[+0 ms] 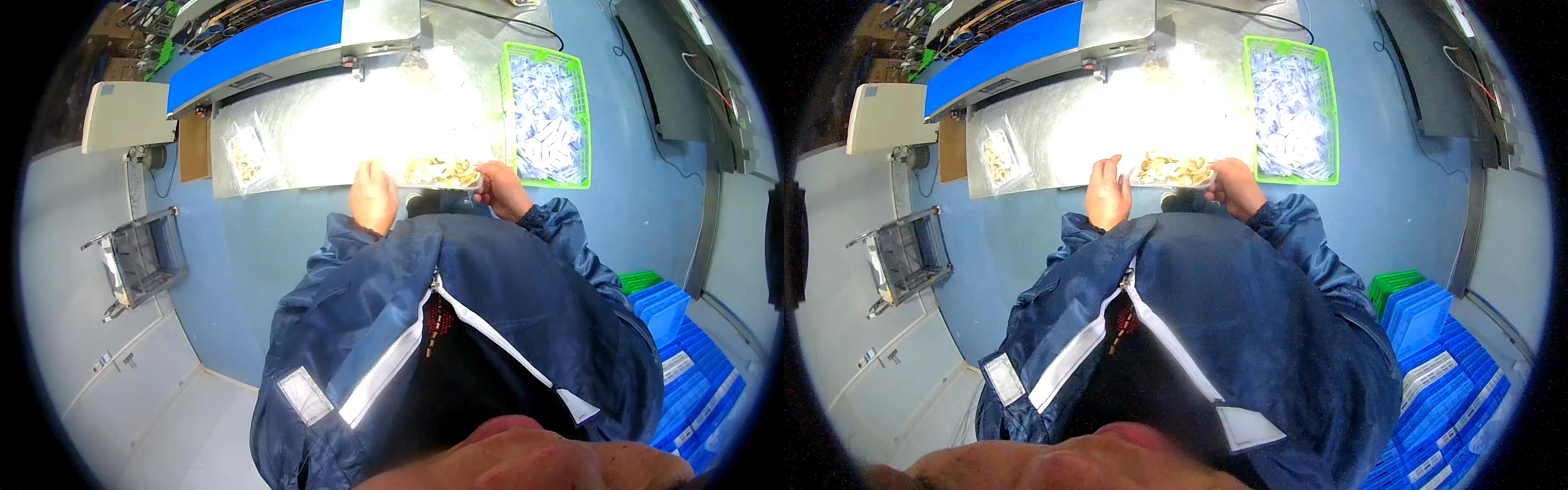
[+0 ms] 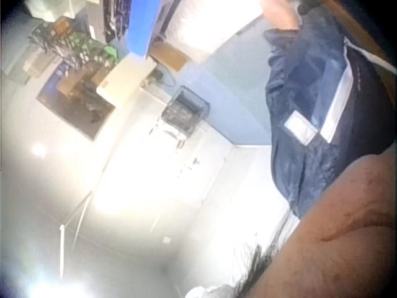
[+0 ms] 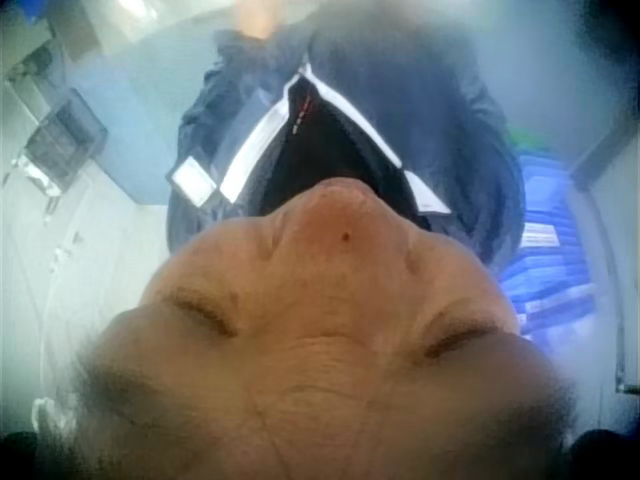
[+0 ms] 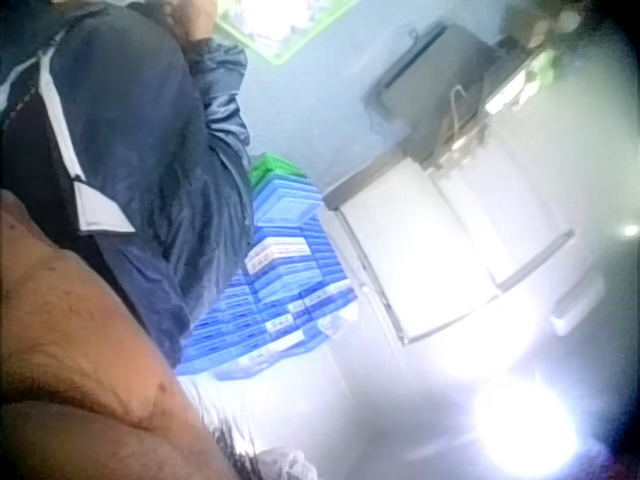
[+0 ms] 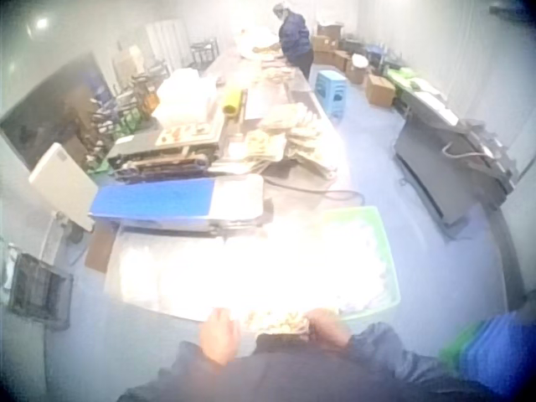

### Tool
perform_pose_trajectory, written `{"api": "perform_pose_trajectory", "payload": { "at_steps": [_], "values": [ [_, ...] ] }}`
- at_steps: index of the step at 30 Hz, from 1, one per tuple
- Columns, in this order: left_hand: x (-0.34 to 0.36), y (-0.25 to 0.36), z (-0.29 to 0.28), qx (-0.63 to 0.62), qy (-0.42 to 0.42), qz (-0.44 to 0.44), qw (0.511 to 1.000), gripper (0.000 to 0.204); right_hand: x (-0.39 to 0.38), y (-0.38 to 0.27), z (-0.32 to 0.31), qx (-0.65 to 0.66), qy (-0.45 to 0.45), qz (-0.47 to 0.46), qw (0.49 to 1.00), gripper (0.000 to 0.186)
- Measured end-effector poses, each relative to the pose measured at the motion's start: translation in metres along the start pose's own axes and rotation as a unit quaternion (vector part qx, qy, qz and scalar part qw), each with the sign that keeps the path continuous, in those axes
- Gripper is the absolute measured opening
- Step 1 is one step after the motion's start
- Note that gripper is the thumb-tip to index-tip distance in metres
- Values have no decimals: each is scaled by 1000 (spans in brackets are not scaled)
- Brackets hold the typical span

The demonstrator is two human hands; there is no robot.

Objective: The person repeatedly scoops small yellow food items from a green tray into clear plastic bags, seals them, and places them on a table. The process is repeated multiple times in a continuous loop.

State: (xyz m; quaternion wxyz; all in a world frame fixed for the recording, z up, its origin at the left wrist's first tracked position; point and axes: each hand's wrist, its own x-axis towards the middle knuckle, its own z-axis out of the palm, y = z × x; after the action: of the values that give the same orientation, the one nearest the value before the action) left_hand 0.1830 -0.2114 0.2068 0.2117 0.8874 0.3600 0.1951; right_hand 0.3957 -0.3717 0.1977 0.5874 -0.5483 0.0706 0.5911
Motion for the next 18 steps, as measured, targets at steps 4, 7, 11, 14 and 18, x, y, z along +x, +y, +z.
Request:
{"api": "perform_pose_trajectory", "payload": {
  "at_steps": [4,7,11,14,18],
  "values": [
    [-19,-23,42,-53,-57,-127,989,41,10,21,13,-12,47,-23,999,28],
    [-30,-36,71,-121,-15,-175,977,43,14,29,23,-64,35,-107,992,39],
    [-37,-31,91,-121,58,-156,979,49,19,33,41,-56,43,-94,993,52],
    [-31,-21,95,-168,52,-97,980,52,23,34,54,-80,-9,-123,989,54],
    [-17,-23,75,-232,-34,-195,952,52,34,30,48,-108,14,-108,988,58]
  ]
}}
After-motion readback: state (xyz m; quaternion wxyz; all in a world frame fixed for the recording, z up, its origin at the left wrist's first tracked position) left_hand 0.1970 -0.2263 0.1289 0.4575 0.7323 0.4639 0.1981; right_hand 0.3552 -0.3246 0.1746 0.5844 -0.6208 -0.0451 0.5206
